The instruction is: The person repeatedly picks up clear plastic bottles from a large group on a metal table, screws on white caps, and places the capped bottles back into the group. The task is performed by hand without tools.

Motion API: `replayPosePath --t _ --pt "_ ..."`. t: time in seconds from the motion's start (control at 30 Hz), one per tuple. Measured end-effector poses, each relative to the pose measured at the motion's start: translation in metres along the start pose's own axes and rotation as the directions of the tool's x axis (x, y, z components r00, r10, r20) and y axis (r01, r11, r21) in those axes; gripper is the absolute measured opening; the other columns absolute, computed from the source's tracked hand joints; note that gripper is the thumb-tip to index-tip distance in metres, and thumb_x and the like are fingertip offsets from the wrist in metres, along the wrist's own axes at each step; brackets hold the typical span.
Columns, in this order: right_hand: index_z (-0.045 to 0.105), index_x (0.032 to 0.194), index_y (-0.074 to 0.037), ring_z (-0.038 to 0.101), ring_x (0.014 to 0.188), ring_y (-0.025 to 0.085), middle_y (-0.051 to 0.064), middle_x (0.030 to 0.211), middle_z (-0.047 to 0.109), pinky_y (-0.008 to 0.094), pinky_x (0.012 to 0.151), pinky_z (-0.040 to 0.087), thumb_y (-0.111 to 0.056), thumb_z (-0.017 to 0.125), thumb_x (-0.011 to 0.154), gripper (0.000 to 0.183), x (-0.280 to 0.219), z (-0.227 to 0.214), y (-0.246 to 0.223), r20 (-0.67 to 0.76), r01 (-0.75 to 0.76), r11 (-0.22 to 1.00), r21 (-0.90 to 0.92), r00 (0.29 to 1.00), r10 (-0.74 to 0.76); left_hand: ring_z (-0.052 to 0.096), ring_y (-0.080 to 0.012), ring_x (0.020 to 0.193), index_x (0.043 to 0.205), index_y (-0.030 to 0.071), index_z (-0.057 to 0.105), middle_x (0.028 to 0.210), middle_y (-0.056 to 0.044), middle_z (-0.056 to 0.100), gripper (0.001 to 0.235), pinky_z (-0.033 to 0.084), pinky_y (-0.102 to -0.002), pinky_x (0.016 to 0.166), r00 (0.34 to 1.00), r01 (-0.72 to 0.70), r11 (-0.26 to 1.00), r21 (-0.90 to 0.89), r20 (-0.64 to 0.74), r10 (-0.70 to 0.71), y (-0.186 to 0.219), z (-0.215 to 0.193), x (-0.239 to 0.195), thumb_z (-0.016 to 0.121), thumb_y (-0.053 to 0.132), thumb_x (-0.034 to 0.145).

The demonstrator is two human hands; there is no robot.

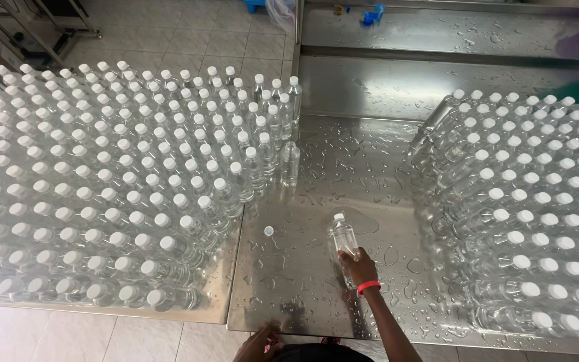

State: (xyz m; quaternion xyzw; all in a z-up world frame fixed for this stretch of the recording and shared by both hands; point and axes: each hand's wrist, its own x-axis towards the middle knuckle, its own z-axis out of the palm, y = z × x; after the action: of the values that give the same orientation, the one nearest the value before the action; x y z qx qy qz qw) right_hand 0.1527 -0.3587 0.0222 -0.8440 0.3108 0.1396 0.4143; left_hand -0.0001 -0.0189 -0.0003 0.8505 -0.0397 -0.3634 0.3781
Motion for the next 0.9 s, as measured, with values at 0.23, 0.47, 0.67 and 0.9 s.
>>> replayPosePath --t 0.23,0.47,0.67,0.9 --pt "0.068 0.138 -0.01 0.083 0.095 0.035 0.018 0.125 0.081 0.047 0.084 0.058 -0.067 0.07 0.08 0.082 0.003 -0.003 0.005 0.03 -0.002 0.998 0.058 1.0 0.001 0.075 -0.0086 0.12 0.134 0.039 0.06 0.128 0.014 0.076 0.041 0.058 -0.037 0.097 0.998 0.058 0.998 -0.015 -0.027 -0.059 0.008 0.0 0.001 0.073 0.052 0.098" --pt "0.066 0.125 -0.008 0.08 0.079 0.026 0.013 0.104 0.082 0.039 0.069 0.071 -0.059 0.074 0.085 0.065 0.0 0.002 0.011 0.156 0.26 0.829 0.496 0.912 -0.379 0.077 -0.0093 0.117 0.141 0.035 0.056 0.138 0.012 0.076 0.047 0.062 -0.036 0.095 1.0 -0.01 1.0 0.013 -0.024 0.01 0.006 -0.008 0.005 0.077 0.046 0.1" --pt "0.063 0.122 -0.007 0.078 0.084 0.023 0.009 0.1 0.08 0.042 0.082 0.068 -0.061 0.091 0.071 0.08 -0.032 -0.016 -0.029 -0.018 0.549 0.471 0.69 0.664 -0.748 0.083 -0.0078 0.115 0.138 0.035 0.057 0.132 0.01 0.08 0.045 0.063 -0.031 0.093 0.996 -0.09 0.995 -0.035 -0.031 0.089 0.011 -0.018 0.013 0.075 0.051 0.099" --pt "0.064 0.125 -0.005 0.082 0.094 0.024 0.01 0.104 0.082 0.042 0.084 0.07 -0.074 0.093 0.061 0.098 -0.078 -0.029 -0.079 -0.095 0.652 0.464 0.6 0.633 -0.768 0.072 -0.0187 0.126 0.136 0.023 0.07 0.143 0.003 0.073 0.047 0.056 -0.038 0.104 0.997 0.025 1.0 -0.002 -0.079 -0.025 0.055 -0.054 0.017 0.058 0.049 0.098"
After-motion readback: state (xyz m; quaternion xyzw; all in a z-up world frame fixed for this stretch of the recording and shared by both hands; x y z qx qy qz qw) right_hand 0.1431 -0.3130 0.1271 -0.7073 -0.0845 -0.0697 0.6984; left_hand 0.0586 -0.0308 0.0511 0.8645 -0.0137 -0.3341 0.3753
